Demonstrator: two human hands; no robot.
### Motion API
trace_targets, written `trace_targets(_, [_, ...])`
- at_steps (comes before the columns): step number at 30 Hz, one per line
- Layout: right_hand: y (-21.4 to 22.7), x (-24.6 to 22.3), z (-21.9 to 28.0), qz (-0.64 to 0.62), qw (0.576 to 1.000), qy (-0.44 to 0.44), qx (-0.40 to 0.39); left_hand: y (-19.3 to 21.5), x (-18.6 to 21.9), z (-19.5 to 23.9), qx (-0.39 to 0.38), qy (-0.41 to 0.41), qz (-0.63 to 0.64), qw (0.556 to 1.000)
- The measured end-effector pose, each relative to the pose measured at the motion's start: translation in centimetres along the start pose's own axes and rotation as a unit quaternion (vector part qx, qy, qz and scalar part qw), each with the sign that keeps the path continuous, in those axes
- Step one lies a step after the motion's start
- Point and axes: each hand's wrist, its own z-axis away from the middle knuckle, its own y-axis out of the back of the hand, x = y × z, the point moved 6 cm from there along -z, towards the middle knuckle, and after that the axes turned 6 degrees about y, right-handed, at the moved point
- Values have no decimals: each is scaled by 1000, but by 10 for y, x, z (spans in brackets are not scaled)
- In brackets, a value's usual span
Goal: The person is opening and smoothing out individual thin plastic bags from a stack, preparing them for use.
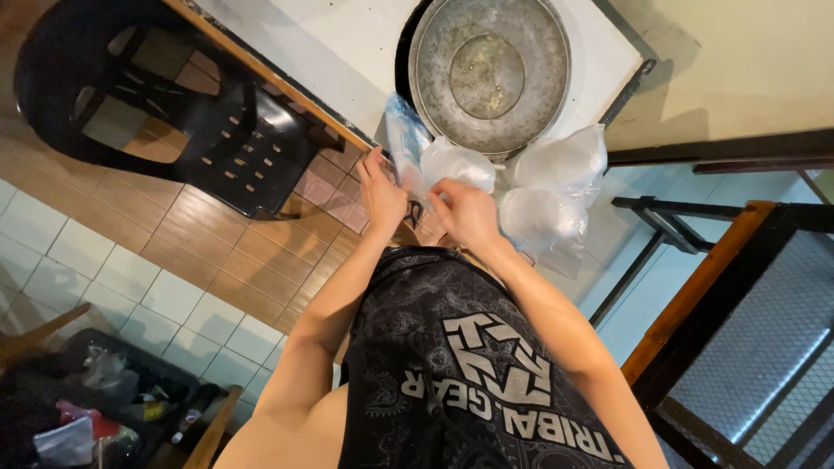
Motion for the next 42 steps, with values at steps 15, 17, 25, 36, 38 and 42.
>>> trace_targets(15, [196, 57, 36, -364, 836, -22, 410, 14, 20, -14, -161, -85, -231, 956])
trace_targets(17, [198, 63, 37, -360, 833, -29, 418, 41, 64, -12, -141, -130, -256, 947])
trace_targets(25, [181, 78, 24, -411, 832, -44, 369, 26, 212, 35, -156, -387, 116, 901])
trace_targets(36, [199, 154, 67, -455, 737, -175, 469, -53, 156, -6, -342, -223, 236, 882])
trace_targets(38, [199, 155, 74, -452, 728, -192, 479, -40, 172, -1, -342, -209, 227, 887])
trace_targets(42, [178, 181, 86, -492, 722, -235, 426, -38, 156, -19, -311, -184, 216, 907])
